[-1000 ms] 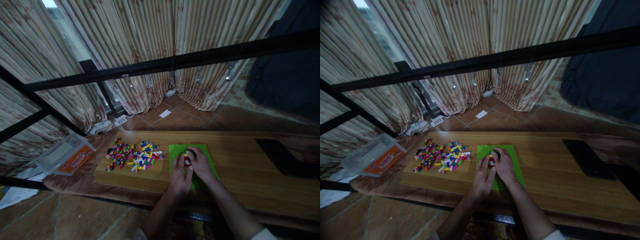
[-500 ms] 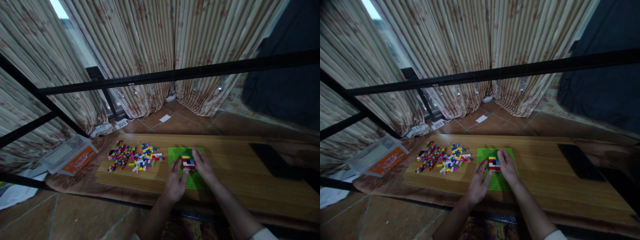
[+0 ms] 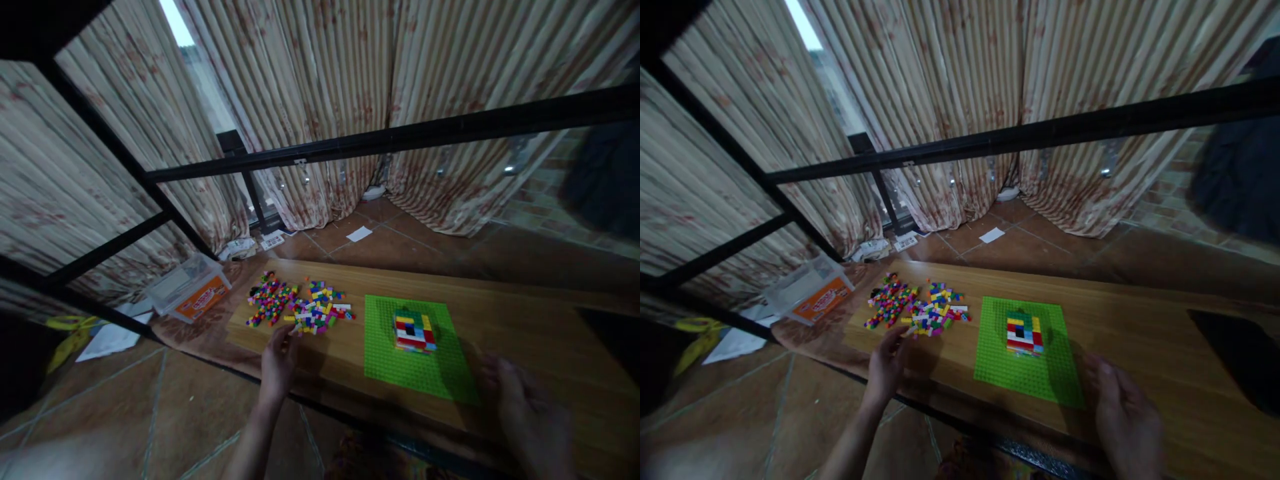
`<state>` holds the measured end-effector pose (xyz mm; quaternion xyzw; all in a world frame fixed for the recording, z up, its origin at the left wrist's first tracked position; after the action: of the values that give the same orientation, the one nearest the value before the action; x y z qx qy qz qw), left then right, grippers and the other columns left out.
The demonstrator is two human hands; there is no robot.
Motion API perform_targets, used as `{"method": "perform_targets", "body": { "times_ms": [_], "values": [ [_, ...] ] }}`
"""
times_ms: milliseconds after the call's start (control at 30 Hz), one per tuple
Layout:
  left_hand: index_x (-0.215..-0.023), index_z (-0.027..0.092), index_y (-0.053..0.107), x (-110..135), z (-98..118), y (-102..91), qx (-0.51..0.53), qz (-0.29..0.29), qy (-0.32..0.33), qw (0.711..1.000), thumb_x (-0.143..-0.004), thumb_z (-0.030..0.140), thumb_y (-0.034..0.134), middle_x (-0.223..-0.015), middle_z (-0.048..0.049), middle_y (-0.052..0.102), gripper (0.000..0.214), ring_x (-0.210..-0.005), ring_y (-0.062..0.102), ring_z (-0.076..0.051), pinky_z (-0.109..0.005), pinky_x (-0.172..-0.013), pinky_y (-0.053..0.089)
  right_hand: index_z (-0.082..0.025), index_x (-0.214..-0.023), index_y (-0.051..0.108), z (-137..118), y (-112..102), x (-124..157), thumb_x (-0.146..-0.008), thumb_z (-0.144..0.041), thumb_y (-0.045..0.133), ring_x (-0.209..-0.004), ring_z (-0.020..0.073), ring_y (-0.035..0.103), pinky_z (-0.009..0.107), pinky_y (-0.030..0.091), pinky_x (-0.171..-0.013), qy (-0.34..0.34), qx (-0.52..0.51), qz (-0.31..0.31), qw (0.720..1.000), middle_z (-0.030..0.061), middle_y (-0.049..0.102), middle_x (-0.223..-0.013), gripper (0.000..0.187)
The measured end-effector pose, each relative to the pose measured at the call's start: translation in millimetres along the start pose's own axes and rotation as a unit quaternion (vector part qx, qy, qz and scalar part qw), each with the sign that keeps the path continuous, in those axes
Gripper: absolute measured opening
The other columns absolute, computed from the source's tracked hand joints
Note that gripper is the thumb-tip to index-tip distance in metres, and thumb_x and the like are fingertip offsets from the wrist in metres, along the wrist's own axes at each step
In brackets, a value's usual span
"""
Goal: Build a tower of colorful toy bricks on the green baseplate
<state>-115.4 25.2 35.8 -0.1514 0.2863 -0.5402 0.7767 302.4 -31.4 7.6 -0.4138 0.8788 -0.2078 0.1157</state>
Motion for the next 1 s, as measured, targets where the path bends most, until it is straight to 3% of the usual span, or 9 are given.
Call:
{"method": "perform_targets", "body": {
  "times_ms": [133,233,400,600,733,900,1000],
  "values": [
    [-0.100,0.015,0.066,-24.1,-20.0,-18.3,-0.084,0.038,-0.007,0.996,-0.087,0.027,0.049,-0.095,-0.0080,0.068,0.025,-0.075,0.064,-0.015,-0.028,-0.067,0.053,-0.029,-0.090,0.066,13.6,-6.0,-2.9,-0.082,-0.060,0.038,-0.098,0.0345,0.065,0.050,0.047,-0.087,-0.018,0.069,-0.004,0.997,0.0146,0.071,-0.102,0.043],
    [-0.099,0.017,0.068,-38.4,-26.1,-10.2,-0.139,0.028,0.024,0.990,-0.087,0.020,0.048,-0.100,-0.0084,0.067,0.024,-0.081,0.064,-0.016,-0.029,-0.072,0.053,-0.029,-0.087,0.066,20.2,-2.5,-3.1,-0.082,-0.060,0.037,-0.100,0.0357,0.064,0.051,0.047,-0.087,-0.022,0.077,-0.016,0.997,0.0148,0.071,-0.101,0.043],
    [-0.099,0.020,0.070,-54.0,-34.1,7.8,-0.207,-0.036,0.060,0.976,-0.085,0.013,0.047,-0.109,-0.0080,0.064,0.028,-0.097,0.062,-0.018,-0.033,-0.088,0.051,-0.022,-0.095,0.068,24.5,-0.4,-5.0,-0.084,-0.058,0.036,-0.099,0.0363,0.064,0.051,0.048,-0.083,-0.025,0.108,-0.016,0.994,0.0133,0.072,-0.100,0.050],
    [-0.095,0.019,0.069,-57.6,-33.0,-1.2,-0.203,-0.032,0.065,0.977,-0.087,0.019,0.048,-0.101,-0.0079,0.066,0.022,-0.086,0.064,-0.018,-0.031,-0.079,0.052,-0.021,-0.096,0.069,27.6,4.2,-5.8,-0.086,-0.056,0.039,-0.099,0.0295,0.066,0.042,0.050,-0.086,-0.053,0.073,-0.006,0.996,0.0086,0.073,-0.100,0.047],
    [-0.095,0.018,0.066,-42.3,2.4,5.8,-0.140,-0.021,0.079,0.987,-0.088,0.024,0.050,-0.090,-0.0055,0.068,0.019,-0.070,0.063,-0.016,-0.027,-0.066,0.050,-0.021,-0.097,0.070,24.4,9.6,-3.4,-0.088,-0.057,0.040,-0.099,0.0271,0.066,0.038,0.050,-0.087,-0.073,0.055,0.001,0.996,0.0081,0.073,-0.103,0.047],
    [-0.102,0.023,0.066,-8.9,82.1,60.9,-0.040,-0.142,0.176,0.973,-0.091,0.021,0.047,-0.099,-0.0032,0.069,0.022,-0.091,0.064,-0.015,-0.026,-0.081,0.050,-0.021,-0.099,0.069,13.5,15.2,-0.4,-0.090,-0.055,0.039,-0.099,0.0247,0.067,0.036,0.050,-0.087,-0.130,0.061,0.004,0.990,0.0082,0.072,-0.105,0.047],
    [-0.101,0.023,0.066,1.2,115.4,95.3,-0.021,-0.176,0.206,0.962,-0.091,0.018,0.047,-0.097,-0.0031,0.069,0.022,-0.092,0.064,-0.015,-0.026,-0.083,0.050,-0.020,-0.098,0.069,8.3,17.7,2.0,-0.092,-0.052,0.039,-0.098,0.0239,0.066,0.036,0.050,-0.088,-0.170,0.070,-0.001,0.983,0.0091,0.072,-0.104,0.045]
  ]
}}
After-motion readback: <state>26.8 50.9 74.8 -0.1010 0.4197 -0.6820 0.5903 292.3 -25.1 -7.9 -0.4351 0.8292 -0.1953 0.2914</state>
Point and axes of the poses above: each hand's wrist, its own x-axis away from the middle knuckle, its own y-axis out of the palm, z = x × y, the point moved 5 cm from there along -x, towards the middle knuckle
